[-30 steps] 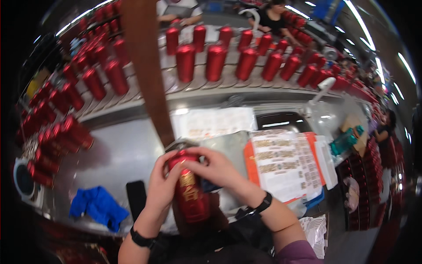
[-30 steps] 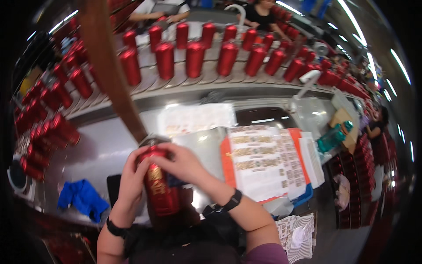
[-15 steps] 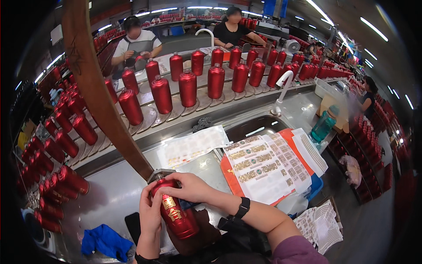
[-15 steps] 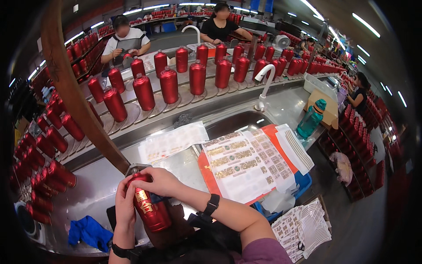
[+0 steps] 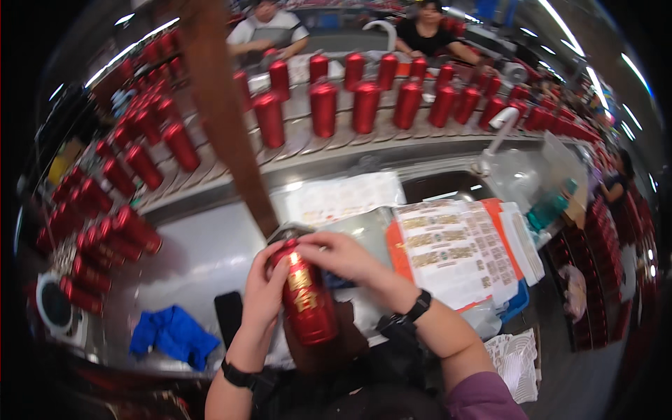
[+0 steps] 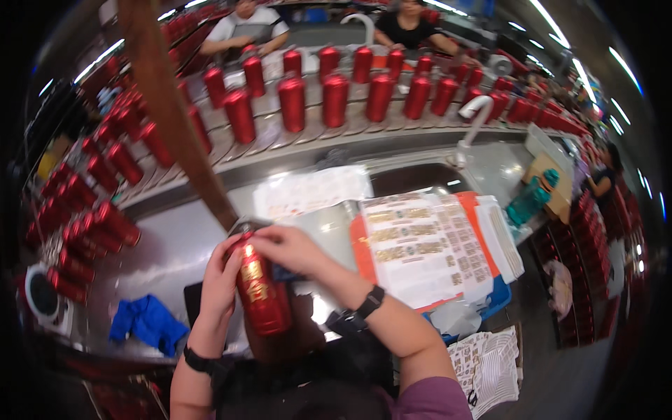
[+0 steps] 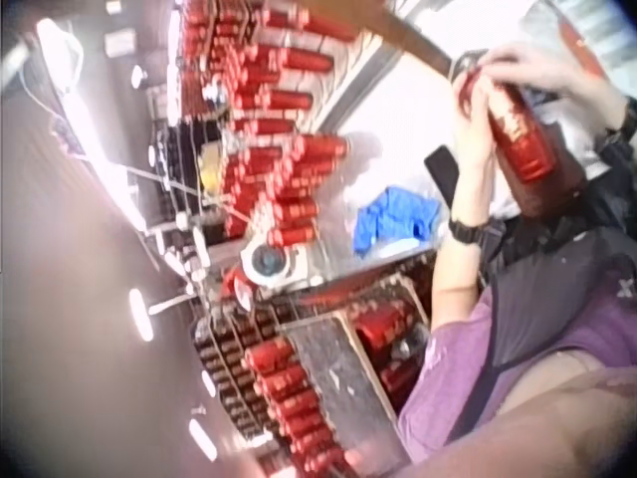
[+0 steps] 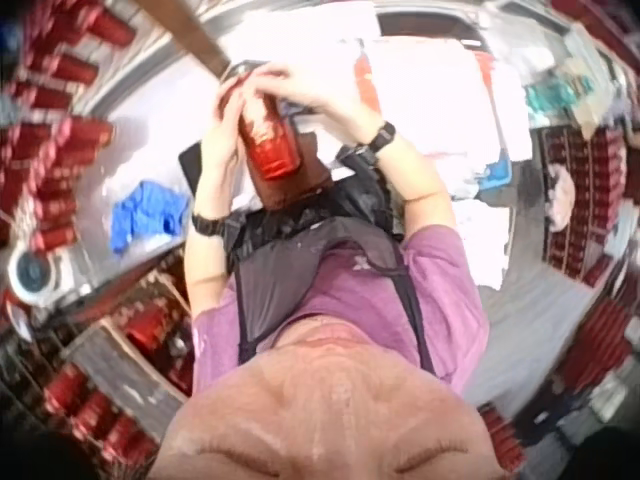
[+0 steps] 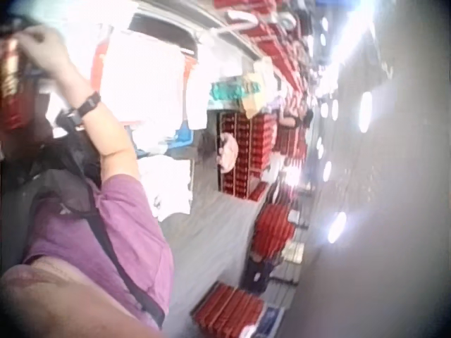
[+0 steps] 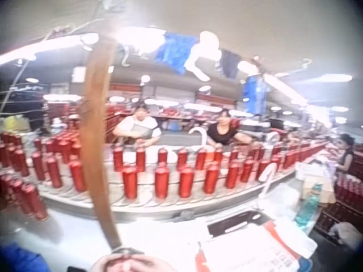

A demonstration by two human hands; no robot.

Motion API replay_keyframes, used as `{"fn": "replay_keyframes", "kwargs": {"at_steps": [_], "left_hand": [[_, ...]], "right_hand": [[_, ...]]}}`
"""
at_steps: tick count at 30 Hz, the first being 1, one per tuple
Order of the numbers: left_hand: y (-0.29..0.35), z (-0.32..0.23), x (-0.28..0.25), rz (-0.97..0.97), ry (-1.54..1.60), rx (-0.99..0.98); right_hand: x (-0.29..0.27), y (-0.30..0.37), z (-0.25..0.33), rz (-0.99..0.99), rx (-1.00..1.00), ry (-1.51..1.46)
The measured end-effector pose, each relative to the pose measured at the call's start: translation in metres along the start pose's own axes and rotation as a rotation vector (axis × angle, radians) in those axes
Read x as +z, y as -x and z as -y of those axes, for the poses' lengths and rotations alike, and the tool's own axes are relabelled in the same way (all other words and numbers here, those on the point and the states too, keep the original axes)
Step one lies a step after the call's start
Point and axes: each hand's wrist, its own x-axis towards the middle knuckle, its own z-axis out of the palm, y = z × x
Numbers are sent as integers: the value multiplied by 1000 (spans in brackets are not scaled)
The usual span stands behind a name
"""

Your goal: Applying decorative labels and authenticity seals to red liquor bottles on a production line.

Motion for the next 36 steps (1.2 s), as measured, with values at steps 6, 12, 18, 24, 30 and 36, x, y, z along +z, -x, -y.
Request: {"fn": "replay_keyframes", "kwargs": {"at_steps": [6, 12, 18, 24, 30, 36], "left_hand": [[5, -4, -4, 47, 105, -69], [7, -8, -5, 47, 65, -73], [5, -7, -7, 41, 42, -75], [21, -11, -10, 5, 81, -209], [31, -7, -10, 111, 19, -75], [31, -4, -12, 127, 11, -81]], "right_hand": [[3, 13, 11, -10, 92, -8], [1, 10, 4, 3, 116, 0], [3, 9, 2, -22, 117, -10], [6, 22, 16, -37, 151, -130], [12, 28, 5, 25, 79, -114], [12, 30, 8, 44, 88, -189]]}}
